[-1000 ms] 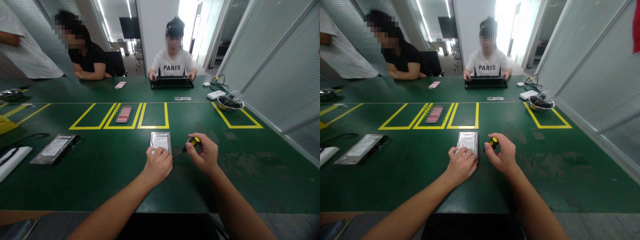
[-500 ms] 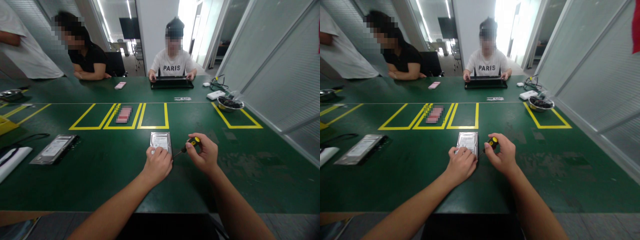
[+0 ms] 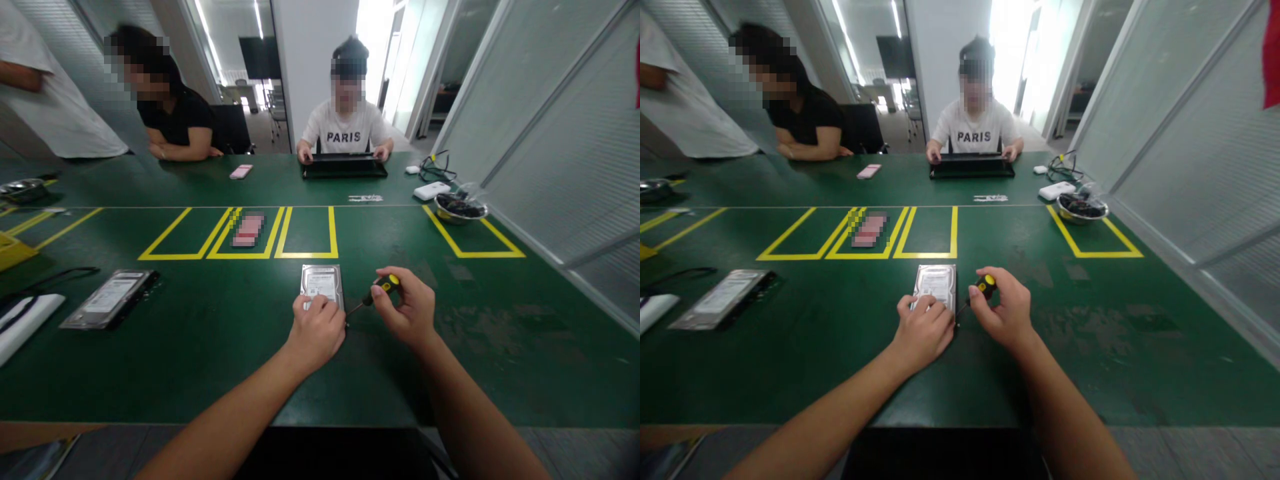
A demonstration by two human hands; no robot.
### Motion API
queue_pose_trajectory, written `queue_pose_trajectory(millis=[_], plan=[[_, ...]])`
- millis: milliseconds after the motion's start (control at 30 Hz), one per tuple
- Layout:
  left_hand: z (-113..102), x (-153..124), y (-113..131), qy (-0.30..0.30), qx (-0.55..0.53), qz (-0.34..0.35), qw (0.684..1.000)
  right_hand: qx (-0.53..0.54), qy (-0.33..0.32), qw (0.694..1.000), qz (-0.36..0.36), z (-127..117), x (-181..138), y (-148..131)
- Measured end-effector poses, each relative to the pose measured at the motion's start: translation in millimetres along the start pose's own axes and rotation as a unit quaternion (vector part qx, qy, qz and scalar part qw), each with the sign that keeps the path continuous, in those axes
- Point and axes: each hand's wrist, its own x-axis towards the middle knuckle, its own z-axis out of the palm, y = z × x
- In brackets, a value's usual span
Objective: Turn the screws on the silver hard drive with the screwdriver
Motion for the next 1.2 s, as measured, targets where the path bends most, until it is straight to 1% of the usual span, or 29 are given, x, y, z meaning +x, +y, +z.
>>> queue_pose_trajectory(millis=[167,333,533,833,1000,1067,1200], plan=[[-0.2,-0.9,-2.0,-0.013,-0.035,0.0,0.999,-0.001,0.008,1.0,0.006,0.3,-0.8,2.4],[3.4,-2.0,-3.6,-0.021,-0.059,0.034,0.997,-0.003,0.02,1.0,0.006,-0.3,-1.3,3.9],[11.4,-2.0,-2.5,-0.02,-0.041,0.052,0.998,0.0,0.027,1.0,0.006,0.0,-0.8,2.7],[11.9,-0.5,-1.6,-0.027,-0.012,0.075,0.997,-0.009,0.03,1.0,0.004,-0.2,-0.6,3.0],[13.5,-2.3,-1.4,-0.027,-0.016,0.082,0.996,-0.01,0.035,0.999,0.012,0.7,-2.0,3.8],[14.1,-3.4,-1.6,-0.021,-0.027,0.074,0.997,-0.002,0.048,0.999,0.023,0.4,-3.7,5.1],[13.0,-3.6,-4.8,-0.01,-0.053,0.046,0.998,0.001,0.111,0.992,0.052,-1.8,-6.2,8.0]])
